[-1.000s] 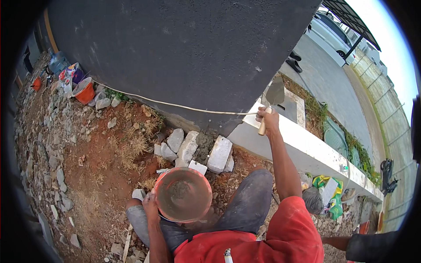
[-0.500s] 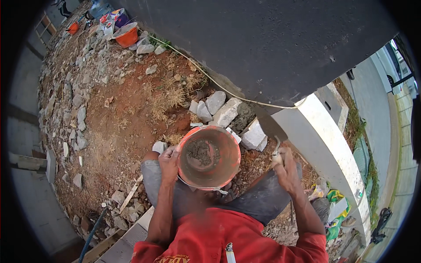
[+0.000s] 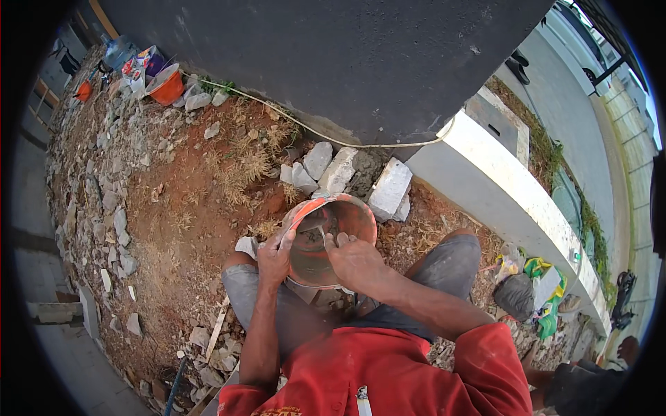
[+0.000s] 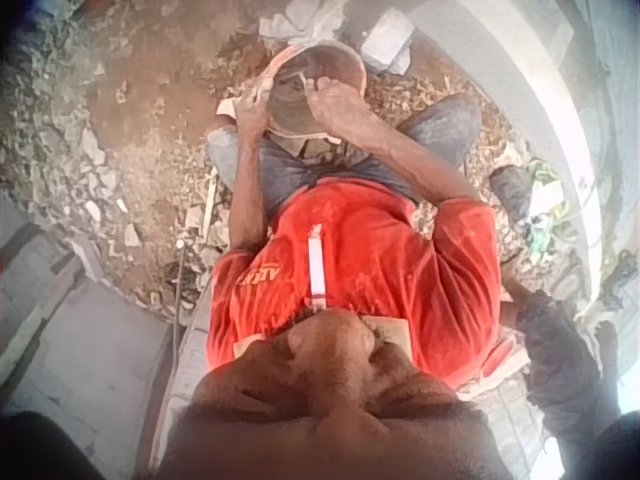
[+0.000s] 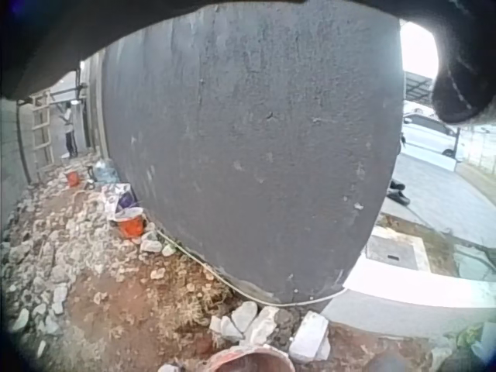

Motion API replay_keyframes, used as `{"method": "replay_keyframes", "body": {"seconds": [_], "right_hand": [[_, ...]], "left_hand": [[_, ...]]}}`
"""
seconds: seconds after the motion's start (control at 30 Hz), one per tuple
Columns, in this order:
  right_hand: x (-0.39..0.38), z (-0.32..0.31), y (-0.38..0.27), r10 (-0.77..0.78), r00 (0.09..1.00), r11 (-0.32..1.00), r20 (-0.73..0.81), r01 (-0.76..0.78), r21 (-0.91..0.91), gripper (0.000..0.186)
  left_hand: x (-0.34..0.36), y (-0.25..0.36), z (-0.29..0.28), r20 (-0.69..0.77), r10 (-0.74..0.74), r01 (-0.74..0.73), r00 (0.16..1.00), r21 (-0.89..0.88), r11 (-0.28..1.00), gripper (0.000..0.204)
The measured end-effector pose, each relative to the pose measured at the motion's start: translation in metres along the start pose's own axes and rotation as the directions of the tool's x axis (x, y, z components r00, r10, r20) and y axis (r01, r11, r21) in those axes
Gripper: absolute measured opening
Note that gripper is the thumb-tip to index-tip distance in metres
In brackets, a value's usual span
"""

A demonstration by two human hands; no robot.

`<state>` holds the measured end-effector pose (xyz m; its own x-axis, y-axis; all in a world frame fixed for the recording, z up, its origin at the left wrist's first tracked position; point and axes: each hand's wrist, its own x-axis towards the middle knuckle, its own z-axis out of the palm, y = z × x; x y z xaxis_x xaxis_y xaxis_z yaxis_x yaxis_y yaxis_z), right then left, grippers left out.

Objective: The person positions concrete blocks by hand into a wall foundation, then scoops and applies mortar from a bucket onto the structure using a trowel.

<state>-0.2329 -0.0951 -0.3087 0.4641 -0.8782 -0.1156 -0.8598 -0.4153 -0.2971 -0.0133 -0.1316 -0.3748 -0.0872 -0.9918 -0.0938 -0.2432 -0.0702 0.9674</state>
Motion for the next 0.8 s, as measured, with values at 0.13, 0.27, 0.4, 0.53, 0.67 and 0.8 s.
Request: {"method": "replay_keyframes", "body": {"seconds": [0.13,0.27,0.4,0.53,0.67,0.8], "right_hand": [[-0.006,-0.016,0.014,0.191,0.957,0.969,0.218,-0.220,0.115,0.037],[0.006,-0.003,0.010,0.375,0.925,0.887,-0.061,-0.340,0.313,0.036],[0.006,-0.011,-0.006,0.164,0.971,0.932,0.174,-0.210,0.296,0.036],[-0.006,-0.042,-0.003,0.437,0.881,0.841,0.180,-0.471,0.265,0.035],[-0.018,-0.043,-0.013,0.128,0.992,0.992,0.017,-0.128,0.020,0.028],[-0.020,-0.019,-0.004,0.076,0.992,0.997,0.099,-0.079,0.023,0.037]], "left_hand": [[0.008,-0.007,-0.003,-0.064,0.095,-0.100,0.993,-0.090,0.991,0.043],[0.014,-0.014,-0.012,-0.052,0.061,-0.068,0.997,-0.142,0.988,0.042],[0.011,-0.011,-0.009,-0.032,0.051,-0.054,0.998,-0.106,0.993,0.042],[0.003,-0.004,0.001,-0.072,0.159,-0.166,0.985,-0.106,0.980,0.043],[0.010,-0.004,-0.002,-0.017,0.099,-0.099,0.995,-0.035,0.994,0.043],[0.022,-0.012,-0.018,-0.069,0.058,-0.067,0.996,-0.126,0.990,0.042]]}}
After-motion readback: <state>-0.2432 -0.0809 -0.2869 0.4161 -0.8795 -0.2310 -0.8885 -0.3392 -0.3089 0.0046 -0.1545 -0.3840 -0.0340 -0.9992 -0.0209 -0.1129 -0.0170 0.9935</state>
